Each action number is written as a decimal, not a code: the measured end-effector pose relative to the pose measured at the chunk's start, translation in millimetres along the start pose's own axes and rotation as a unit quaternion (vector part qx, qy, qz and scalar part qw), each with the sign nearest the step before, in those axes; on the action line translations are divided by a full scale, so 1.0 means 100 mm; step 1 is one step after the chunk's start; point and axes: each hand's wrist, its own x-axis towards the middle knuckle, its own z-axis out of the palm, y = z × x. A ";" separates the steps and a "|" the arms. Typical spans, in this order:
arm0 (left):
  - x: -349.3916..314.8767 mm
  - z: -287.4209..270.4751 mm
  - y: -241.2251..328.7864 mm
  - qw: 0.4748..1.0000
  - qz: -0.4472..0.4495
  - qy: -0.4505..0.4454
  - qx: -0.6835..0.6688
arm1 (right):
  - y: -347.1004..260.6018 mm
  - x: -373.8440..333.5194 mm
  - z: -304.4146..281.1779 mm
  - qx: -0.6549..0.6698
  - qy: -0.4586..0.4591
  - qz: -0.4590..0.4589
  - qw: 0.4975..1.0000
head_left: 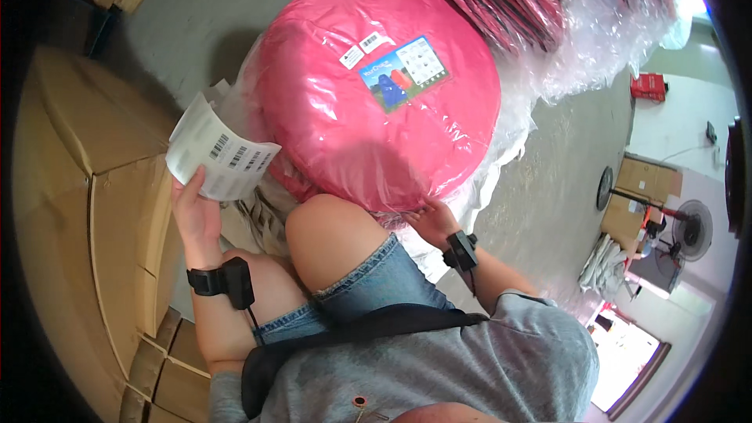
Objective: The person repeatedly picks up a pink circular item wrapped in plastic, peels a label from a roll, and sticks it onto the item. They then place the labeled item into a cardboard box. This process is repeated multiple times.
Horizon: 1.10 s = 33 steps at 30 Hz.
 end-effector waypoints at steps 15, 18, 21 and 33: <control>-0.22 0.14 0.00 0.998 0.035 -0.032 -0.042 | -0.38 -0.54 1.36 0.033 -0.070 -0.157 0.985; -0.52 0.38 0.15 0.998 0.053 0.010 -0.014 | -0.49 -0.15 1.25 0.104 0.017 -0.144 0.984; -0.94 0.48 0.60 0.999 0.033 0.016 0.034 | -0.49 -0.34 1.79 0.038 0.140 -0.139 0.980; -3.40 1.13 3.01 0.922 0.058 0.084 0.375 | -1.76 -3.57 3.16 0.031 -0.078 -0.267 0.960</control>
